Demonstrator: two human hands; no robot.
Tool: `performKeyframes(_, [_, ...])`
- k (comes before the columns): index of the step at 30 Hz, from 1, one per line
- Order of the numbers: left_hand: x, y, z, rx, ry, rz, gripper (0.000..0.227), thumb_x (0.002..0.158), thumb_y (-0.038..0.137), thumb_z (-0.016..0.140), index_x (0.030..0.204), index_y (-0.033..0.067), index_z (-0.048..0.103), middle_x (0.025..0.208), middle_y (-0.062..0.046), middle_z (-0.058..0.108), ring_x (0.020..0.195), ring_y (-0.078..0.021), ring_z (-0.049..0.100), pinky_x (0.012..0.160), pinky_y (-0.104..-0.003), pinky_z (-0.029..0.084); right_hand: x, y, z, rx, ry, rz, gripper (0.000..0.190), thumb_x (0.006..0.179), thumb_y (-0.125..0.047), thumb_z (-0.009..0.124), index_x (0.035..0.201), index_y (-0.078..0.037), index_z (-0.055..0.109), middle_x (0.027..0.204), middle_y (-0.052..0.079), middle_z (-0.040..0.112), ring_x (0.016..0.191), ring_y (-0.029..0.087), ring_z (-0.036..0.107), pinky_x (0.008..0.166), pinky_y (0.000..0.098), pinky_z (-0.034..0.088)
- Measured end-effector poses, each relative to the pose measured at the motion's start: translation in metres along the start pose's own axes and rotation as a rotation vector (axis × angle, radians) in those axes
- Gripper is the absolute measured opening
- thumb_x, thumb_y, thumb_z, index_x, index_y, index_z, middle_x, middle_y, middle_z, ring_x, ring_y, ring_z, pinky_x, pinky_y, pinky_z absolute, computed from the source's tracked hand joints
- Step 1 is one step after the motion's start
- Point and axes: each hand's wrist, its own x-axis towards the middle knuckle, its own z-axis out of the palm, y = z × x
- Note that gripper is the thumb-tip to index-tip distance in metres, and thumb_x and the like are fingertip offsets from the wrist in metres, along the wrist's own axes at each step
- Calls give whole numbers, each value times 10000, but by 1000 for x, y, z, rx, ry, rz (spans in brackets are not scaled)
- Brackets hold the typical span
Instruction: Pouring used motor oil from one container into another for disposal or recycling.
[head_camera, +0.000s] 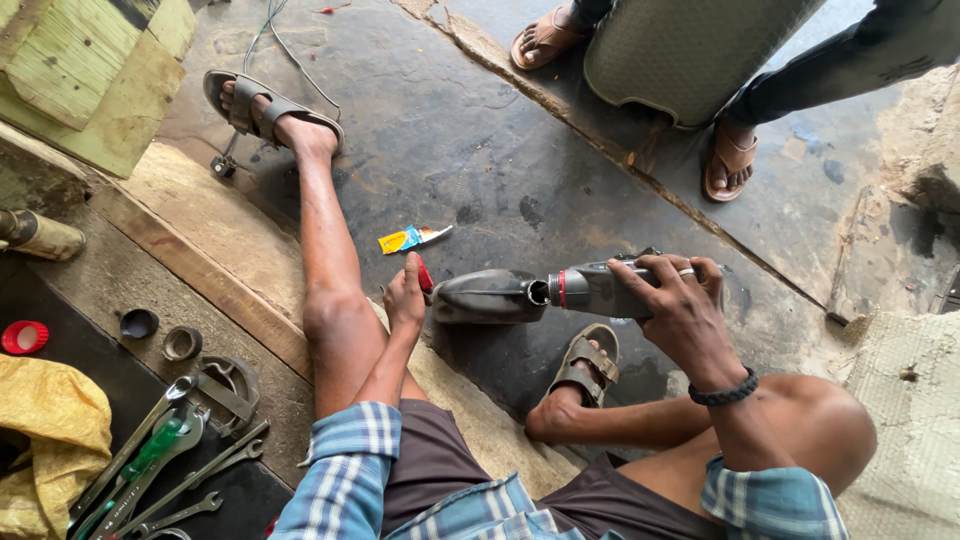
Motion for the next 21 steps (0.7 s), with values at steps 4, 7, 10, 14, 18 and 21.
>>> performKeyframes(4, [1,0,1,4,4,-5,803,958,741,390,670,45,668,598,-75,647,573,-195,659,604,-351,509,1,-1,1,24,22,-15,835,641,-175,893,1399,-392,616,1280,-11,666,1211,177,595,1100,399,265])
performKeyframes(7, [0,0,1,-4,-5,-18,800,958,739,390,668,44,659,601,-77,646,567,-202,661,600,-354,512,2,-4,-1,10,6,-16,845,629,-180,896,1396,-395,615,1286,-11,664,1210,181,587,1095,401,270])
performKeyframes(10, [2,-3,2,1,-4,-17,800,957,741,389,675,43,662,608,-79,651,574,-200,664,607,-358,512,2,-5,-3,7,4,-18,845,628,-173,893,1395,-392,614,1285,-8,662,1200,182,584,1083,408,274])
performKeyframes(14, [3,-5,2,-2,1,-9,802,954,747,385,696,47,679,615,-80,656,585,-199,667,619,-361,510,3,-6,-3,-4,1,-23,866,628,-139,874,1409,-394,602,1287,-11,659,1209,178,586,1090,402,283])
performKeyframes(18, [5,-7,3,22,23,15,815,958,752,380,703,46,695,620,-81,665,615,-196,663,635,-362,500,9,-9,-5,12,17,-32,844,661,-130,860,1419,-392,596,1280,9,651,1195,198,579,1074,407,288])
performKeyframes(21, [3,-2,1,7,25,15,803,949,754,388,721,52,704,624,-89,665,619,-204,667,638,-366,506,15,-14,-13,-14,-10,-50,855,657,-101,844,1423,-387,596,1289,-7,646,1212,193,574,1073,403,290])
